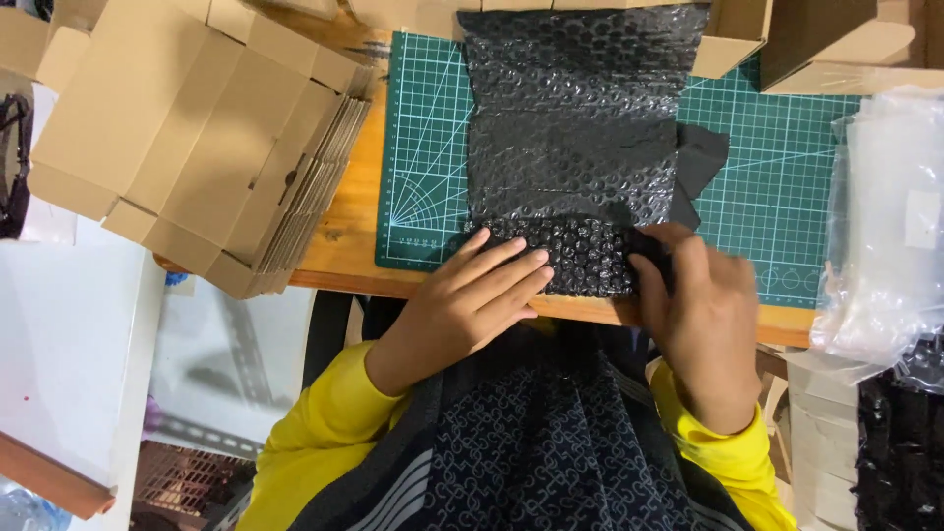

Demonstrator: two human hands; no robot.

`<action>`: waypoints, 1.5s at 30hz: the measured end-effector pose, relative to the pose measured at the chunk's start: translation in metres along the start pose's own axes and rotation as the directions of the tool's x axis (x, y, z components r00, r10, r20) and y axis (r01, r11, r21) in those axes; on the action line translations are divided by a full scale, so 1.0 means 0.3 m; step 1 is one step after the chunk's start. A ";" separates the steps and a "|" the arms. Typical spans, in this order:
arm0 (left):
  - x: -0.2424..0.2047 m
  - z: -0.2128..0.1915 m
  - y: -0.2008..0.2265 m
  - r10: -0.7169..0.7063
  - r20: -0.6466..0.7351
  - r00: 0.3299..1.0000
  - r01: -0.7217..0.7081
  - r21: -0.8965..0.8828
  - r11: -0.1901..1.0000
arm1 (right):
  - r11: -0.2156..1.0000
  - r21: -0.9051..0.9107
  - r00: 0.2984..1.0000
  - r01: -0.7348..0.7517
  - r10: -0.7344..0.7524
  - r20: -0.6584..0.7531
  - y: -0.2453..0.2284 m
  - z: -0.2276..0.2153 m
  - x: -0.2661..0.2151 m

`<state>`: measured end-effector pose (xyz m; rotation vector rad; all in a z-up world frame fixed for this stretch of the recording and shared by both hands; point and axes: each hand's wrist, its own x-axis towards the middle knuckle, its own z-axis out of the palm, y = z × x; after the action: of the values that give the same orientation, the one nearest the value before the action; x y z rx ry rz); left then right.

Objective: The person cleans a pair of black eyeglasses with a black cloth, then places them into a small transparent plastic bag. They wrap the bagged glasses in black bubble wrap and place the bundle into a small cardboard box. Finally, the person places the closed box into a black plastic shipping bag.

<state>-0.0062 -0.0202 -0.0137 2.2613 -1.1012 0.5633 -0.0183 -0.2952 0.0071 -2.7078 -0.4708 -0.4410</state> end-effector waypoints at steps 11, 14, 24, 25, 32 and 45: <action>0.051 -0.084 -0.032 -0.038 0.243 0.969 0.086 -0.191 0.978 | 0.932 0.286 0.952 0.224 -0.272 0.140 -0.038 -0.072 0.073; 0.041 -0.110 -0.050 -0.094 0.268 0.959 0.151 -0.199 0.968 | 0.930 0.290 0.947 0.227 -0.280 0.156 -0.016 -0.078 0.070; -0.009 -0.122 -0.083 -0.141 0.239 0.961 0.180 -0.149 0.972 | 0.934 0.321 0.963 0.154 -0.215 0.164 0.035 -0.072 0.034; -0.008 -0.118 -0.084 -0.156 0.212 0.965 0.201 -0.207 0.958 | 0.931 0.340 0.972 0.133 -0.189 0.138 0.033 -0.067 0.034; 0.038 -0.106 -0.077 -0.444 0.269 0.855 0.517 -0.355 0.779 | 0.959 0.284 0.999 -0.009 -0.003 0.042 0.029 -0.012 0.015; 0.059 -0.067 -0.105 -0.275 -0.135 0.952 0.294 0.155 0.943 | 0.982 0.102 0.960 0.156 -0.127 -0.252 0.008 0.030 0.075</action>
<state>0.0269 -0.0015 0.0025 2.4480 -0.6742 0.6766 0.0049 -0.2877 0.0066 -2.4693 -0.6026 -0.7496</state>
